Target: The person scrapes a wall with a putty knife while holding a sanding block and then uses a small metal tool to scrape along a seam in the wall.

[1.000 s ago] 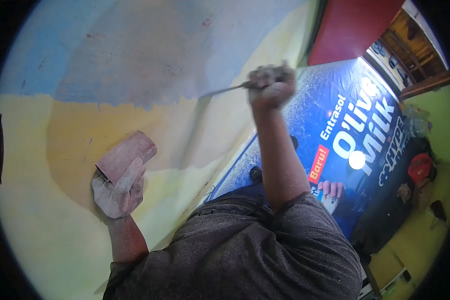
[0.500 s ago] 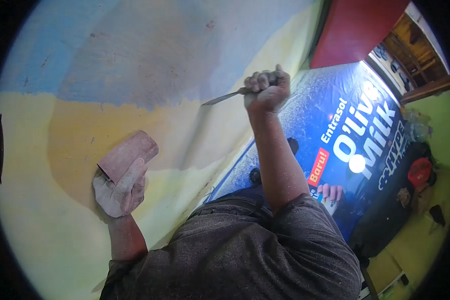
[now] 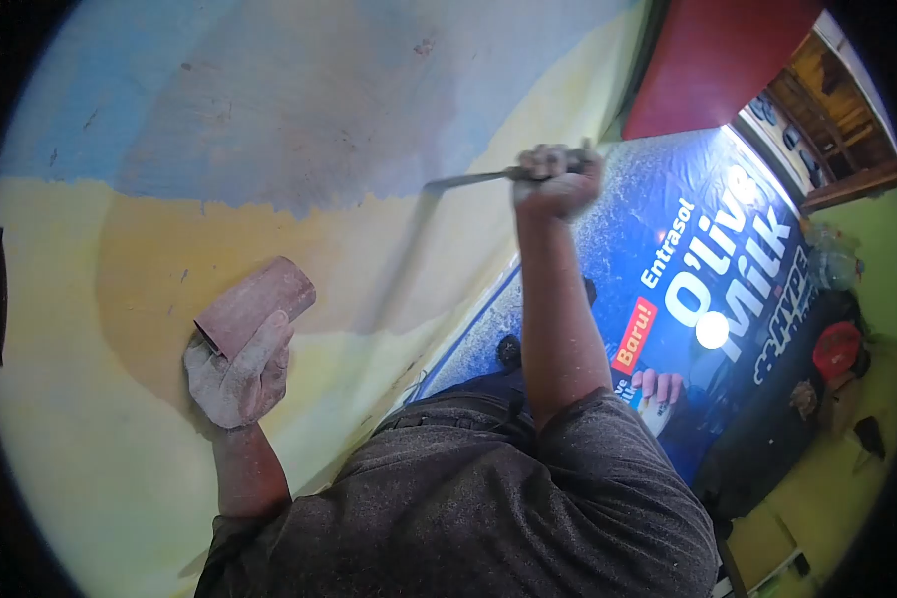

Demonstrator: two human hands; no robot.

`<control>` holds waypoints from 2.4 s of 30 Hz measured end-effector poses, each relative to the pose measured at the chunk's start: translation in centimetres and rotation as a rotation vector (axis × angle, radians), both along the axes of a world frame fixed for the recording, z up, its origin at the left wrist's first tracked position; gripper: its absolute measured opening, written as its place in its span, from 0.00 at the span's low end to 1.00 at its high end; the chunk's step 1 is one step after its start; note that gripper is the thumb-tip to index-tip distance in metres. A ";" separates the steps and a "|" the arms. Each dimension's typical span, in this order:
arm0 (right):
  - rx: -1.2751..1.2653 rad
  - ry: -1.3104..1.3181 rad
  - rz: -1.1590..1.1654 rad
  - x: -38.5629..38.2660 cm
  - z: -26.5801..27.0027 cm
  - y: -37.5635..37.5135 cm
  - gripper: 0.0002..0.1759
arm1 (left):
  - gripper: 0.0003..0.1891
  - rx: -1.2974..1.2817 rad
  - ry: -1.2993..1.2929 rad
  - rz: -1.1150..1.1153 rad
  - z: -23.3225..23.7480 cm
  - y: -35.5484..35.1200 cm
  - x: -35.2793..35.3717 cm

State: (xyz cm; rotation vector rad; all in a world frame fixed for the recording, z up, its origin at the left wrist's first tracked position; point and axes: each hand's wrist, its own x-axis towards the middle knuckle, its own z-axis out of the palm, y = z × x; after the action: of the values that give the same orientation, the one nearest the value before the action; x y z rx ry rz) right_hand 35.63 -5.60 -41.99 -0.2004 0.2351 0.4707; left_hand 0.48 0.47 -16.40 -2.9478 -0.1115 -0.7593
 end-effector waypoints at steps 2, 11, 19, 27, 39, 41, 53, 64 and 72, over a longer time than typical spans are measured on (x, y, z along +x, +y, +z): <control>-0.059 0.011 0.014 -1.2 2.2 0.3 0.23 | 0.20 -0.010 -0.003 -0.005 0.0 -0.1 0.5; -0.080 0.083 -0.040 0.7 2.3 -0.8 0.24 | 0.13 0.013 0.021 -0.009 -0.2 0.1 0.3; -0.028 -0.006 0.140 -3.6 1.8 2.0 0.25 | 0.23 -0.264 0.010 0.136 -1.4 -0.3 -0.9; -0.066 0.097 0.078 -2.1 1.0 0.3 0.23 | 0.22 0.020 0.016 -0.037 0.2 -0.3 0.5; -0.039 0.025 0.145 -3.3 3.0 0.4 0.23 | 0.13 0.003 0.026 0.019 -0.3 -0.3 -0.1; -0.061 0.042 0.069 -1.6 3.0 -1.0 0.23 | 0.13 0.026 0.030 0.009 -0.1 -0.3 0.0; -0.015 0.040 0.117 -2.6 1.8 0.4 0.24 | 0.13 0.016 0.018 0.010 -0.1 -0.5 0.0; -0.006 -0.158 0.242 -3.7 5.0 0.3 0.25 | 0.18 -0.014 -0.003 -0.034 -0.4 0.2 0.5; -0.141 -0.198 0.179 -5.1 8.6 -3.4 0.24 | 0.16 -0.522 -0.103 0.039 -6.7 -0.9 2.1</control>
State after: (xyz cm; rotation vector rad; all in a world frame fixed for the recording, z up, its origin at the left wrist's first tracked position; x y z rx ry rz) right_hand 30.57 -8.96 -33.38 -0.4062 0.0561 0.6080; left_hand 2.60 -0.47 -23.11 -3.3705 -0.4359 -1.0094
